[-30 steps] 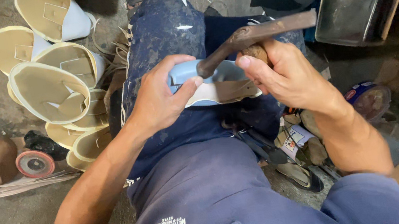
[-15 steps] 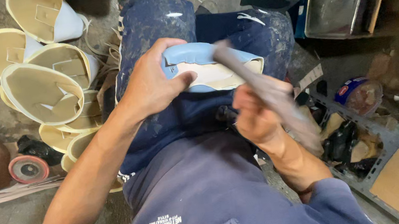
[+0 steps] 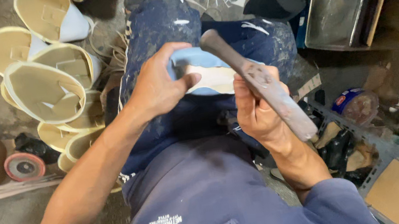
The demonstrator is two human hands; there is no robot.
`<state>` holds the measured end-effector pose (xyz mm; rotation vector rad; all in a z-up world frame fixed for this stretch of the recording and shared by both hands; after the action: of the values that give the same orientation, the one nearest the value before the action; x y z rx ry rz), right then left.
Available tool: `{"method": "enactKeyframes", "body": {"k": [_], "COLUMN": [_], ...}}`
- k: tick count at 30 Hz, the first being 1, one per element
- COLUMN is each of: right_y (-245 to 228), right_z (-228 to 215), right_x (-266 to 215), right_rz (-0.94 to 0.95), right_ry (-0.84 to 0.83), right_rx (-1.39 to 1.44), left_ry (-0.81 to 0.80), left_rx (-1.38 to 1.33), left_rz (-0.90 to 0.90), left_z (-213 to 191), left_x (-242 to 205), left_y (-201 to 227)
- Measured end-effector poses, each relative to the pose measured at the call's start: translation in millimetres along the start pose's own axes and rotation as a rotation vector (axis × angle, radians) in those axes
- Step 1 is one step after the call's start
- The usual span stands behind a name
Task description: The person pulls blue leather over a wooden shoe last using pliers and secures it with a hammer, then applies adhesive to a flat component.
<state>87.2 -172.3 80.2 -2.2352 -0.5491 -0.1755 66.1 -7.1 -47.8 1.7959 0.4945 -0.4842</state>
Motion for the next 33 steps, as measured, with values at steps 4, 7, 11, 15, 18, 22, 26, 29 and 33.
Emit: {"method": "enactKeyframes", "body": {"k": [4,7,11,15,18,22,26,29,33], "right_y": [-3.2,8.7,27.0,64.8,89.5,105.9,145.5,215.3,264.1], "right_z": [14.9,3.3,12.8,-27.2,-67.4,-98.1,-88.5,-73.4,-60.8], "right_x": [-0.5,-8.7,-26.1,-36.4,-21.7,43.0,122.9,169.3,194.5], "right_rz": [-0.107,-0.057,0.047,0.217,0.351,0.214,0.124,0.146,0.155], "right_ry": [-0.087,-0.026,-0.058,0.132,0.219,0.062,-0.138,-0.134,-0.066], "right_rx": [-0.182,-0.165,-0.171,-0.014,-0.113,-0.223,-0.497,-0.629,-0.639], "left_ry": [0.009,0.019,0.051,0.120,0.238,0.249,0.042,-0.331,-0.504], "left_rx": [-0.005,-0.022,-0.113,-0.396,-0.527,-0.724,-1.073,-1.469,-1.748], "left_rz": [0.035,0.062,0.131,0.294,0.450,0.613,0.461,0.366,0.128], "left_z": [-3.5,-5.8,-6.4,9.3,45.5,18.5,-28.8,-11.5,8.9], "left_x": [3.7,5.2,-2.9,-17.0,-10.0,-11.4,-19.8,-41.1,-29.4], "left_y": [-1.0,0.1,0.1,7.0,1.6,44.7,66.1,97.9,67.5]}}
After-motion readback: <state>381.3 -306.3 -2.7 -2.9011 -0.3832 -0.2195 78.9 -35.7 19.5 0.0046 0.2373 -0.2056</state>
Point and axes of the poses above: each hand's wrist, its own x-axis towards the middle knuckle, its own z-axis out of the palm, y = z × x, the point moved 8 cm from there along x, towards the middle knuckle, and after that the axes turned 8 degrees about y, right-handed, at the moved point
